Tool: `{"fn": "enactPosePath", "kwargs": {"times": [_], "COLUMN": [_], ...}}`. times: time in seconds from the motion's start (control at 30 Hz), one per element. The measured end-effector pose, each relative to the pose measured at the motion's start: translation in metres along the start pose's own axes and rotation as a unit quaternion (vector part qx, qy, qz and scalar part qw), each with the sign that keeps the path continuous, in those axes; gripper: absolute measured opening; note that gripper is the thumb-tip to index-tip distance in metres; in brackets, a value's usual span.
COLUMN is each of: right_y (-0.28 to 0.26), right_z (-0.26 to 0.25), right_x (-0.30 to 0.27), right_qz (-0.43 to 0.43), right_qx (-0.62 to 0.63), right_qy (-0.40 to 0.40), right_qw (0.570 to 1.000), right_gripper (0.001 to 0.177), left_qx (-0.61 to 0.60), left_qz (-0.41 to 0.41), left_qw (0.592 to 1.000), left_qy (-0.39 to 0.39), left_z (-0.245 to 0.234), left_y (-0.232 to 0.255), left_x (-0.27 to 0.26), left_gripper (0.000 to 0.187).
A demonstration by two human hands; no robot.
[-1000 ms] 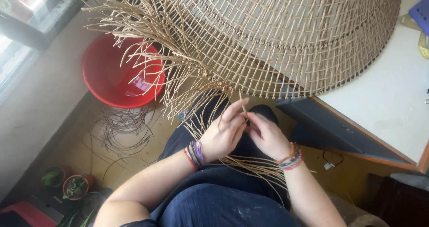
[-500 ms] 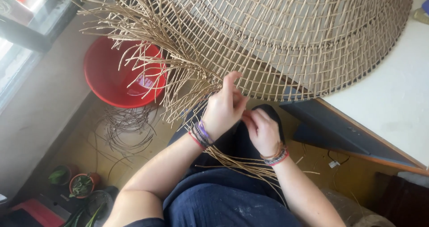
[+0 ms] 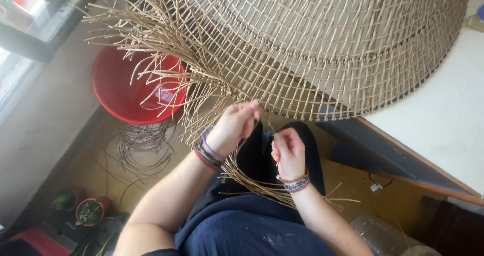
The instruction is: Weaving thin wicker strands into a large conical structure, likely a lampshade or basket.
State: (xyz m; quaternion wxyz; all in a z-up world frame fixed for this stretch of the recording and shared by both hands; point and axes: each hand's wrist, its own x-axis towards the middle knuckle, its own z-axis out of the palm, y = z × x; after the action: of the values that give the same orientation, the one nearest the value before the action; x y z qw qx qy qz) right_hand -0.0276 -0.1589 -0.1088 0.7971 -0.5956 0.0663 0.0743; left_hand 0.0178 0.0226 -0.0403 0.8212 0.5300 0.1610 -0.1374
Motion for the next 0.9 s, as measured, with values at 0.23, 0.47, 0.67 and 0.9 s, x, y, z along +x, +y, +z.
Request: {"fn": "enactPosePath", "kwargs": {"times": [0.23,0.47,0.67,0.9], "right_y": [0.023,0.043,0.004,-0.040], "right_z": [-0.006,-0.025,-0.009,0.017], "right_x": [0.005,0.007,-0.016,-0.045], "right_qz": [0.070,0.091,0.110,-0.196], "right_qx": [0.003,0.001,-0.047,-0.597], "right_qy": [0.028,0.038,-0.024,-0.159], "right_qw": [0.997,0.995,0.992,0.762], "right_gripper": [0.021,0.019,0.003,0.031], "left_qx": [-0.214,-0.221,0.094,0.259], "left_qz": [0.023,0.119,0.145,-0.085], "left_qw": [0.976,0.968,0.985,0.961], "left_qy": [0.015,0.028,-0.001,-0.051], "left_z": [0.017,0.020,-0.004,-0.006], "left_y": [0.009,0.007,-0.002,-0.042], "left_x": [0.030,0.045,0.000,-0.052], "left_gripper": [0.033,0.032,0.031,0.036]}}
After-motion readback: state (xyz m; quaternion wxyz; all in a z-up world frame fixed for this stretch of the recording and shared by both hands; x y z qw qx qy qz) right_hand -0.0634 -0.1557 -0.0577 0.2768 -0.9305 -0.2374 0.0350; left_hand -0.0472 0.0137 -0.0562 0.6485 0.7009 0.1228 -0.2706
